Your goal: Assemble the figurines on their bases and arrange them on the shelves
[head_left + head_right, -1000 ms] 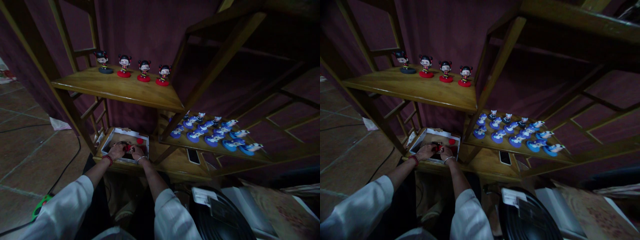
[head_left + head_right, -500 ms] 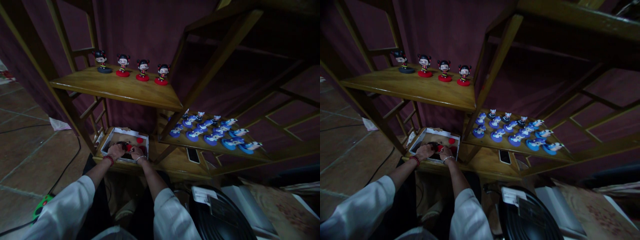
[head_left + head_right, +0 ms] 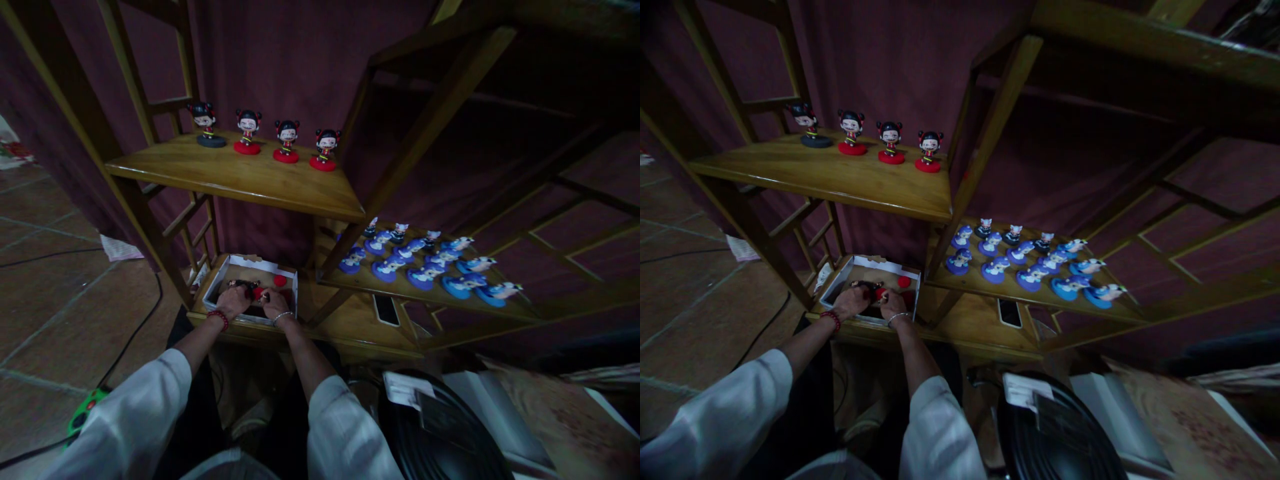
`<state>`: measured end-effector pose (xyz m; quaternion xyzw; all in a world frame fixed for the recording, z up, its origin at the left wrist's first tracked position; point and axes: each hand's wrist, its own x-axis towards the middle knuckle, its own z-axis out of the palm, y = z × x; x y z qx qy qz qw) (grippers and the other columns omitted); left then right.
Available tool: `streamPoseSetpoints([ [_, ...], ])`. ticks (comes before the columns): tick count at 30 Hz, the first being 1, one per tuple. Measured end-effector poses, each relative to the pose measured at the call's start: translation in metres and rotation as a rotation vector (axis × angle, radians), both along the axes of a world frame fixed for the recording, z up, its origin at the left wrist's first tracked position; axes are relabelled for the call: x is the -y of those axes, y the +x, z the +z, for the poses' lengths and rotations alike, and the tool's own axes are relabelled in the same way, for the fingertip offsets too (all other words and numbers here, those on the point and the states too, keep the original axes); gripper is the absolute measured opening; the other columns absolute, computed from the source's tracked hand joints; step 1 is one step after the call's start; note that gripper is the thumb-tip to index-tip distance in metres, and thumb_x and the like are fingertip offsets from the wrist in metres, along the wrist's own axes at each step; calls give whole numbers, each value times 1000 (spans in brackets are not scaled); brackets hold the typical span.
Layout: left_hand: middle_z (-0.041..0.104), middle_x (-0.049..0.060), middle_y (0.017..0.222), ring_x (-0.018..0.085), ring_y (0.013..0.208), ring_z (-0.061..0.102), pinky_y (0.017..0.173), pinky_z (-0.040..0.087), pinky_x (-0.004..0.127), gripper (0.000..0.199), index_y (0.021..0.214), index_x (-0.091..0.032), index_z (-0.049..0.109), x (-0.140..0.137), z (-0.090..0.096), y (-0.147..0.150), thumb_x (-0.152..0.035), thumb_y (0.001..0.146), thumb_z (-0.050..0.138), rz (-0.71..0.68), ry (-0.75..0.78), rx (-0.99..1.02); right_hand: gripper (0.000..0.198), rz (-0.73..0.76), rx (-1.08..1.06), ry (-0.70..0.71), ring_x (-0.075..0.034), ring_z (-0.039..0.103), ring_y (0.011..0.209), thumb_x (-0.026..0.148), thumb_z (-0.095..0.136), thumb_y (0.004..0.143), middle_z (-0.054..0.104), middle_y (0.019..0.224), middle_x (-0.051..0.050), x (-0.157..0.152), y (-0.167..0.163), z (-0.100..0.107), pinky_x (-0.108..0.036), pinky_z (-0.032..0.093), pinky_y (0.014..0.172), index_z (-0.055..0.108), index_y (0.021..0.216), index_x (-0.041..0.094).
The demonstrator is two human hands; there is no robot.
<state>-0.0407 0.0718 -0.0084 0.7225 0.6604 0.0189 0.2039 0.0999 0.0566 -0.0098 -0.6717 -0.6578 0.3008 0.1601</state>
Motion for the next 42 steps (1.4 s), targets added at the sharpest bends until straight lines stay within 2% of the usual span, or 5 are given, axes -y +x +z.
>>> streamPoseSetpoints([
  [14, 63, 8, 100, 19, 95, 57, 82, 41, 25, 31, 101, -18, 59, 5, 8, -2, -23, 73, 47, -109, 67, 146, 23, -95, -61, 85, -12, 58, 83, 21, 51, 74, 65, 90, -2, 7, 3, 13, -19, 42, 73, 60, 95, 21],
  [22, 62, 5, 105, 16, 98, 55, 86, 39, 23, 40, 111, -19, 53, 14, 32, 3, -12, 73, 46, -60, 25, 268, 23, -131, 6, 114, -14, 58, 86, 22, 50, 75, 65, 91, -2, 14, 1, 31, -21, 41, 77, 59, 96, 22],
  [26, 59, 4, 110, 13, 101, 53, 88, 37, 21, 41, 112, -17, 52, 18, 29, 8, -8, 73, 44, -39, 37, 408, 23, -137, -27, 130, -13, 58, 85, 23, 49, 76, 64, 92, -2, 15, -1, 33, -21, 42, 76, 58, 97, 22],
  [34, 57, 8, 114, 12, 98, 54, 85, 40, 21, 44, 120, -11, 46, 20, 9, 8, -8, 76, 40, 27, 68, 603, 25, -197, -215, 115, -11, 59, 83, 23, 48, 75, 64, 90, 1, 14, 4, 10, -21, 45, 73, 56, 98, 23],
  [42, 54, 7, 118, 13, 107, 49, 94, 35, 24, 44, 119, -13, 46, 22, 16, 9, -6, 76, 39, 11, 100, 628, 26, -205, -344, 162, -11, 59, 85, 27, 51, 73, 64, 90, 0, 8, 8, -12, -22, 46, 75, 56, 98, 22],
])
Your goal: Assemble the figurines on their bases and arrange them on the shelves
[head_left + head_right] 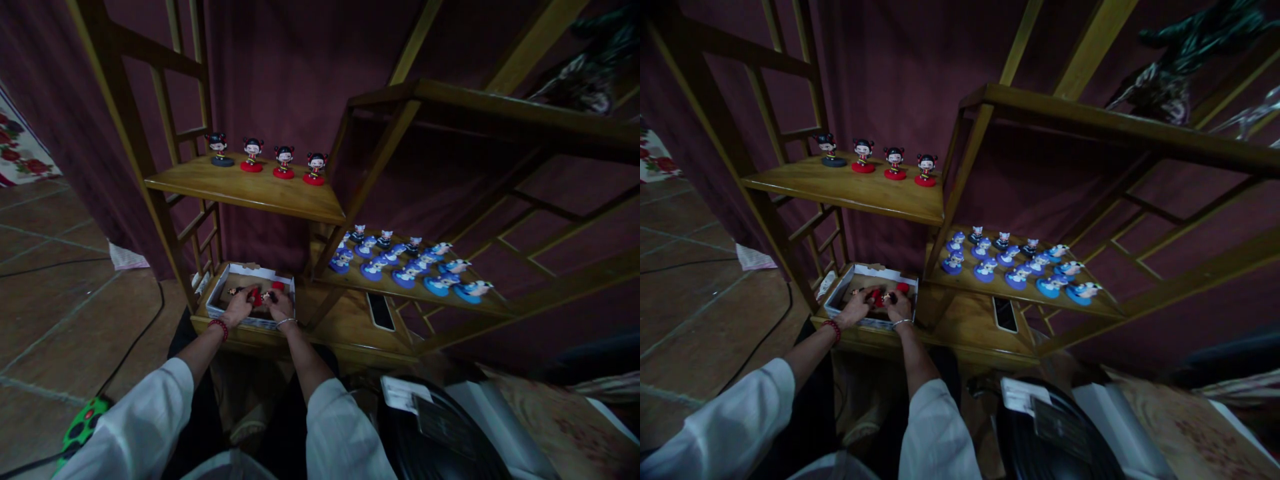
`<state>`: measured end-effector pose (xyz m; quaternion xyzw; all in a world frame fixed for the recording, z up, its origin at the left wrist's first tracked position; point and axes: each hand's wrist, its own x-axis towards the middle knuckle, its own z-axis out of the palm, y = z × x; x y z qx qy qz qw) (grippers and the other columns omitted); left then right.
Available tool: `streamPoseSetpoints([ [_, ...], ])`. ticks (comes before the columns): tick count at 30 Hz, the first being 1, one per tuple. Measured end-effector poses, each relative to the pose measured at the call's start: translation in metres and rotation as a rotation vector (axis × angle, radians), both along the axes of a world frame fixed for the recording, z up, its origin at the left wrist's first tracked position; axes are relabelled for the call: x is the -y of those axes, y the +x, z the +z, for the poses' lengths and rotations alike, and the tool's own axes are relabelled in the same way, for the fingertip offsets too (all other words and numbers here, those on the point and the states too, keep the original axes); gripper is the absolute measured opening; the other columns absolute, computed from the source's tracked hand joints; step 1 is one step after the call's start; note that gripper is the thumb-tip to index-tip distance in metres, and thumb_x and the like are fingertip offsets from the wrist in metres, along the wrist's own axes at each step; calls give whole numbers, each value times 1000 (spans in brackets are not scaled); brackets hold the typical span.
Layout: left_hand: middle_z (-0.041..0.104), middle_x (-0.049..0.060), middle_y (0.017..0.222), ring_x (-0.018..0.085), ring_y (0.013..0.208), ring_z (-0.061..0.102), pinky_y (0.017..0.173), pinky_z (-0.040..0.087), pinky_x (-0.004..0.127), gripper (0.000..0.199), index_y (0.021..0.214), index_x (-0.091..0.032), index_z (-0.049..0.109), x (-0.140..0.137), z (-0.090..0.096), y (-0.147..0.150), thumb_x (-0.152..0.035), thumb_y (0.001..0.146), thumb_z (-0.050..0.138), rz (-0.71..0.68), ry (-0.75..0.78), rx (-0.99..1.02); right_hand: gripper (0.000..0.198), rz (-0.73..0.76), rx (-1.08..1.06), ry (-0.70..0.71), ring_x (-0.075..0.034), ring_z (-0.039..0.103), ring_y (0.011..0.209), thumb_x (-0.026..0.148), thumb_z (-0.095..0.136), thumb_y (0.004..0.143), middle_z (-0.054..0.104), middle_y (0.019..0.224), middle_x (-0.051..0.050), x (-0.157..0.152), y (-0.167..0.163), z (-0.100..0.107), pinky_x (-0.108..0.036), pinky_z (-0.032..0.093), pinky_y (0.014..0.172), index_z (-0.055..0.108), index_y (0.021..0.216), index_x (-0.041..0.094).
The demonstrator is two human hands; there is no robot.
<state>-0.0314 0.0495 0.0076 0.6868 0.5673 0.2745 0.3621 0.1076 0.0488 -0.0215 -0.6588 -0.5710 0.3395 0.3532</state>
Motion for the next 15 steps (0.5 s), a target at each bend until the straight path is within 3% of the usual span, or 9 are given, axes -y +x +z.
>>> streamPoseSetpoints([
  [8, 56, 7, 115, 14, 95, 56, 82, 45, 26, 44, 121, -16, 44, 1, 4, -4, -9, 77, 41, 10, -242, 355, 28, 58, -268, -30, -11, 61, 82, 24, 52, 71, 64, 97, -2, 2, -4, 2, -22, 48, 73, 55, 98, 18],
  [15, 60, 8, 106, 15, 90, 59, 75, 48, 26, 41, 117, -14, 47, 3, 11, -4, -15, 76, 48, 16, -351, 529, 28, 13, -466, -44, -15, 61, 83, 23, 58, 64, 64, 97, -5, 2, -6, 4, -22, 50, 66, 57, 92, 16],
])
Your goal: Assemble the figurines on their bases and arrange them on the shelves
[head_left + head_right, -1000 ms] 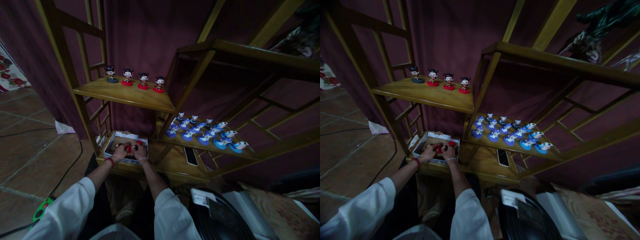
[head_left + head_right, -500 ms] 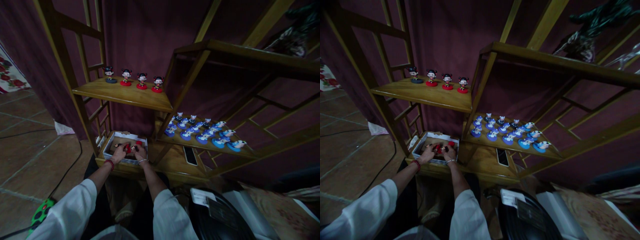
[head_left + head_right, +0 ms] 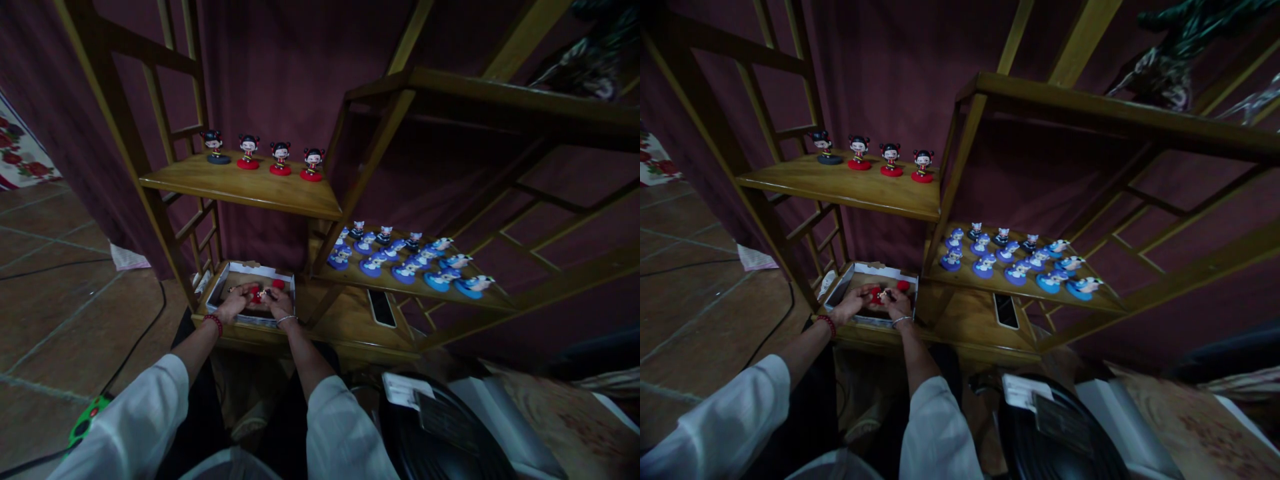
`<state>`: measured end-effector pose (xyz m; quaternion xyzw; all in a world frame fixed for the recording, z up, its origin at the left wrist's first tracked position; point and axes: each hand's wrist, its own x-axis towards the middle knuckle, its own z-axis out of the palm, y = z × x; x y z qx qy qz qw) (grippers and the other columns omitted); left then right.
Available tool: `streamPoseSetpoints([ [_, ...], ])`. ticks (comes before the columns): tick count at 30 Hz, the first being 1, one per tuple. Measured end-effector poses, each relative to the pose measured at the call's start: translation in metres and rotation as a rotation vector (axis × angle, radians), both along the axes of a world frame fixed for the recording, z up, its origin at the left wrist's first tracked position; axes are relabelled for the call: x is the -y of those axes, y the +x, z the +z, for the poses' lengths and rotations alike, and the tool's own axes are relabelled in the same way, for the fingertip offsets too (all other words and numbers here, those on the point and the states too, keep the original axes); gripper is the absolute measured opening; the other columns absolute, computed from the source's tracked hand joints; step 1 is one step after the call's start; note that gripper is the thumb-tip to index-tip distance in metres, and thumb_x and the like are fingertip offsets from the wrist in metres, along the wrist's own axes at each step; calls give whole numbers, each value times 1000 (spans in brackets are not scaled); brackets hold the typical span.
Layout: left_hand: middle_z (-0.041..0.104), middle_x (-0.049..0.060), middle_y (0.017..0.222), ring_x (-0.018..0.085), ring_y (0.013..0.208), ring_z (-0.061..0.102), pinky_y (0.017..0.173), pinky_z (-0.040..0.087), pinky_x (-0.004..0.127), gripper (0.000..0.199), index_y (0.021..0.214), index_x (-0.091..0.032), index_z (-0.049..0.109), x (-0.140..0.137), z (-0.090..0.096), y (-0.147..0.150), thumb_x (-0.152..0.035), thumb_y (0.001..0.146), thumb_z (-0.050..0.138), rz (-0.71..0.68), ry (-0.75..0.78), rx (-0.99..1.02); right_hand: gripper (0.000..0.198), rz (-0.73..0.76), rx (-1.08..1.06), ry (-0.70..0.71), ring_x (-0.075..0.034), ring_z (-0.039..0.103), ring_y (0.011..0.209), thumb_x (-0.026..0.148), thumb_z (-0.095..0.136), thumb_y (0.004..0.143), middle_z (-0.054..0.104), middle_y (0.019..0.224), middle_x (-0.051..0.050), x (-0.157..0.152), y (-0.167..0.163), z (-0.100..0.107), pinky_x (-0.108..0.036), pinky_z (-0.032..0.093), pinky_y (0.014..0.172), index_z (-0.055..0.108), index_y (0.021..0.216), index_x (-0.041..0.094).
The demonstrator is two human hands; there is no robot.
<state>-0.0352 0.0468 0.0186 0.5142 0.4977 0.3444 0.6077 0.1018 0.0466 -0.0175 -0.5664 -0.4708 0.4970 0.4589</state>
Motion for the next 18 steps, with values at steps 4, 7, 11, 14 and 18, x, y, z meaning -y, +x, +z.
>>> streamPoseSetpoints([
  [4, 64, 8, 97, 18, 87, 59, 73, 48, 29, 45, 110, -14, 53, 0, -3, -2, -22, 66, 62, 37, -25, 166, 27, -23, -60, -6, -16, 62, 76, 24, 59, 62, 66, 89, -4, -1, -1, -2, -23, 51, 61, 58, 87, 17],
  [7, 64, 8, 94, 20, 86, 60, 72, 48, 29, 47, 104, -13, 57, -1, -5, -4, -23, 59, 68, 74, -43, 244, 26, -27, -89, 3, -15, 62, 70, 27, 60, 61, 67, 84, -2, -2, -1, -3, -24, 50, 60, 59, 85, 17],
  [11, 63, 9, 98, 20, 87, 59, 70, 48, 28, 46, 101, -14, 59, -2, -5, -5, -20, 57, 70, 100, -65, 285, 28, -32, -86, 19, -16, 62, 70, 31, 62, 59, 67, 84, -2, -1, -1, -2, -24, 51, 59, 60, 84, 19],
  [14, 63, 8, 101, 20, 89, 59, 71, 48, 27, 45, 101, -14, 59, -1, -6, -6, -19, 58, 69, 106, -76, 300, 28, -28, -64, 29, -15, 62, 68, 35, 61, 60, 67, 82, -1, 0, -1, -2, -25, 51, 60, 60, 83, 19],
  [18, 62, 8, 102, 20, 91, 58, 72, 49, 28, 41, 102, -14, 59, -2, -8, -7, -16, 61, 66, 102, -86, 332, 28, -15, -49, 30, -15, 62, 64, 38, 61, 60, 66, 79, -1, 0, -1, -3, -25, 51, 59, 60, 81, 19],
])
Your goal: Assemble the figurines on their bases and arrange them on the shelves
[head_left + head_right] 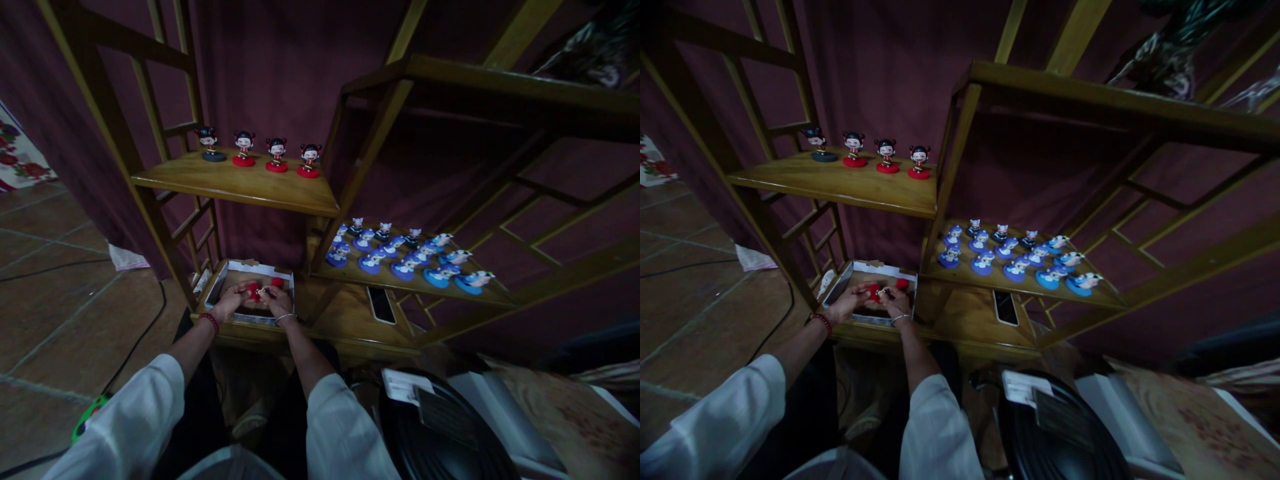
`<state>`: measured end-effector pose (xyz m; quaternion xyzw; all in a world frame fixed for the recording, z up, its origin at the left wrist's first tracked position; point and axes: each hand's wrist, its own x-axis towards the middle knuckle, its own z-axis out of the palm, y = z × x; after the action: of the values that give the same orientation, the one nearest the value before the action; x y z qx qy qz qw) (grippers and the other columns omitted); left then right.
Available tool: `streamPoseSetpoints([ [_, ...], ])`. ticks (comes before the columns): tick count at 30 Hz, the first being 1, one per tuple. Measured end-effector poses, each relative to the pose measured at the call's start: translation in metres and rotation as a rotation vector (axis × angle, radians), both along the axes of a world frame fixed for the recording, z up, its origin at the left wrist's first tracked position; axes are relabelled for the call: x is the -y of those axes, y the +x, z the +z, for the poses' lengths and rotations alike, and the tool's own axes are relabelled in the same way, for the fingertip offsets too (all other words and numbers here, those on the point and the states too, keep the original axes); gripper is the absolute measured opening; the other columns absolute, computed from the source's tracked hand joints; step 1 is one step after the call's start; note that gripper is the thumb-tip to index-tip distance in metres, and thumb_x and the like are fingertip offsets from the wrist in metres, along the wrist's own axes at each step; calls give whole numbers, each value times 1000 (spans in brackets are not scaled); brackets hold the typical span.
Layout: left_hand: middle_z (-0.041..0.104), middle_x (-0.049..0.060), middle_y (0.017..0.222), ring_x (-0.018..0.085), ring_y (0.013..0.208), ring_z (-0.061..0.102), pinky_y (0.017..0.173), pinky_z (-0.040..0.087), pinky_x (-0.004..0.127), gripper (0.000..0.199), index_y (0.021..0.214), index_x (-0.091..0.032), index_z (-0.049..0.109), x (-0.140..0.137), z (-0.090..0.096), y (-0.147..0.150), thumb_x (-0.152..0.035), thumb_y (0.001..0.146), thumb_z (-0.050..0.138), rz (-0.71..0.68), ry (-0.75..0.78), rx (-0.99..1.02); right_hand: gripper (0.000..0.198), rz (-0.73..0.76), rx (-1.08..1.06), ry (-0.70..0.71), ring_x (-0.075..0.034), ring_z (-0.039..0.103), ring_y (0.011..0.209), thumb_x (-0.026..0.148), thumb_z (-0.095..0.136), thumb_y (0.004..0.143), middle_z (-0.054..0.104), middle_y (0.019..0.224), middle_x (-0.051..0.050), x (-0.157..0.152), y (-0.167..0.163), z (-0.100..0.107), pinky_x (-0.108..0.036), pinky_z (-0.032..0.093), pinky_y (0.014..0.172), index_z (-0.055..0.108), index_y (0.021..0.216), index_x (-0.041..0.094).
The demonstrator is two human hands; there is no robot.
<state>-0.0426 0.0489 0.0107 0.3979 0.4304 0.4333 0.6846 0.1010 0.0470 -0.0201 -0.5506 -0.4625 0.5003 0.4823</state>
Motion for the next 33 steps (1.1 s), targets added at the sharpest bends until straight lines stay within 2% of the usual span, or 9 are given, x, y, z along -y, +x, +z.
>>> streamPoseSetpoints([
  [12, 61, 8, 100, 15, 84, 58, 75, 50, 29, 33, 98, -14, 60, -4, -4, -1, -8, 66, 60, 34, -31, 27, 27, 6, -3, 42, -14, 60, 61, 40, 61, 59, 65, 70, 0, -3, 3, -7, -24, 48, 56, 60, 76, 19],
  [22, 61, 9, 101, 17, 86, 58, 76, 48, 30, 36, 99, -14, 60, -5, -11, -2, -13, 63, 65, -6, 20, 27, 27, 6, -62, 46, -13, 59, 59, 37, 61, 58, 64, 72, 0, -2, 1, -3, -24, 48, 56, 58, 77, 18],
  [33, 61, 9, 104, 19, 91, 57, 78, 47, 32, 37, 98, -15, 60, -4, -9, -2, -16, 61, 67, -10, 18, 29, 31, -4, 5, 49, -14, 60, 64, 40, 61, 60, 65, 77, -1, 0, 1, 0, -24, 49, 59, 59, 82, 18],
])
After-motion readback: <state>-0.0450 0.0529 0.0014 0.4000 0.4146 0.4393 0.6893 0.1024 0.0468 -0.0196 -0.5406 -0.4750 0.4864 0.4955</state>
